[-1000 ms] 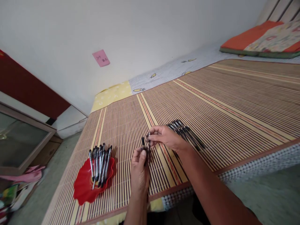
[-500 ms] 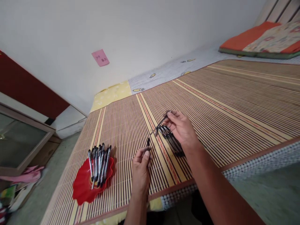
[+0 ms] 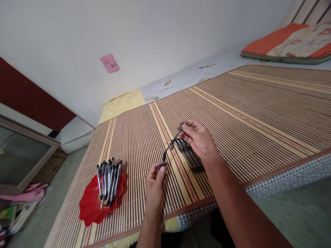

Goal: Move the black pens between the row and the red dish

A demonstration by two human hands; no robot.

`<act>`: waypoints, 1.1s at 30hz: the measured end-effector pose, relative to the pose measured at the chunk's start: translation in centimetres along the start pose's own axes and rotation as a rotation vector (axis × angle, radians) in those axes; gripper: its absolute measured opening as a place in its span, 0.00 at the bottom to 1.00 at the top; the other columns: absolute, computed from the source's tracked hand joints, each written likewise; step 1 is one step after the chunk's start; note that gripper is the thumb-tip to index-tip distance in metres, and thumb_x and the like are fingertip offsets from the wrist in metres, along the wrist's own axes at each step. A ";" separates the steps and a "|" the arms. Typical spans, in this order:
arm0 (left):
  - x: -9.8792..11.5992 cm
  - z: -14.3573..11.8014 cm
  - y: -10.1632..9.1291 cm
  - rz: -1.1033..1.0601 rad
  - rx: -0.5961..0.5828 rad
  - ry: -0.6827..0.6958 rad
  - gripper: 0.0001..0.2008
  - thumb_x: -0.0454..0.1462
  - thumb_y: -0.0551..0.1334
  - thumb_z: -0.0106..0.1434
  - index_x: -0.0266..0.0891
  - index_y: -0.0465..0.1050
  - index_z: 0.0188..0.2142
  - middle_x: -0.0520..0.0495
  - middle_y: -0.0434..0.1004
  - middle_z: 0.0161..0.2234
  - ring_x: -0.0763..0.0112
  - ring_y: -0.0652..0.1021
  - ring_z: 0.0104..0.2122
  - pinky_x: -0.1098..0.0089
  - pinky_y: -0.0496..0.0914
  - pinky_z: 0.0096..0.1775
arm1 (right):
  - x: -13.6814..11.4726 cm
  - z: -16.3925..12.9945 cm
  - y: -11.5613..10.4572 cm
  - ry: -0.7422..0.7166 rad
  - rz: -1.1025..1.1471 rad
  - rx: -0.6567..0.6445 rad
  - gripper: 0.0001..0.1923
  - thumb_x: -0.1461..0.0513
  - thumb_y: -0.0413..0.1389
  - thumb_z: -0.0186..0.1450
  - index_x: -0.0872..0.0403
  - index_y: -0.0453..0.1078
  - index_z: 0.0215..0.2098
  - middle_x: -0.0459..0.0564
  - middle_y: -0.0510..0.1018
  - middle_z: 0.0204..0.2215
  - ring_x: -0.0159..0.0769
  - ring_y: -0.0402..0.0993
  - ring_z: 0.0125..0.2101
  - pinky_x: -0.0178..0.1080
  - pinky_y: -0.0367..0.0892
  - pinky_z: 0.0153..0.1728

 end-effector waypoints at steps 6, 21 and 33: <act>0.7 0.1 -0.3 0.238 0.023 0.117 0.11 0.43 0.68 0.61 0.40 0.80 0.40 0.47 0.79 0.39 0.66 0.77 0.41 0.69 0.69 0.44 | -1.0 -0.2 0.0 -0.052 -0.143 -0.039 0.13 0.58 0.69 0.55 0.53 0.72 0.33 0.44 0.79 0.29 0.27 0.75 0.24 0.32 0.76 0.29; 0.4 -0.4 0.7 -0.027 -0.069 -0.042 0.15 0.45 0.70 0.60 0.37 0.77 0.40 0.54 0.70 0.24 0.80 0.65 0.21 0.79 0.59 0.22 | 1.0 -1.0 1.0 0.124 -0.380 -0.427 0.11 0.58 0.66 0.59 0.55 0.75 0.36 0.47 0.80 0.28 0.28 0.73 0.26 0.31 0.69 0.27; 0.6 -0.4 0.9 -0.277 -0.110 -0.140 0.17 0.45 0.71 0.59 0.34 0.75 0.38 0.51 0.70 0.23 0.80 0.66 0.20 0.79 0.58 0.22 | 2.3 -1.4 1.3 0.234 -0.496 -0.652 0.09 0.61 0.63 0.59 0.55 0.78 0.38 0.46 0.80 0.31 0.30 0.74 0.31 0.34 0.68 0.34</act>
Point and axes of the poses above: each hand's wrist, its own z-axis towards the middle knuckle, its own y-axis out of the palm, x = y × z, the point moved 2 cm from there along z, towards the middle knuckle
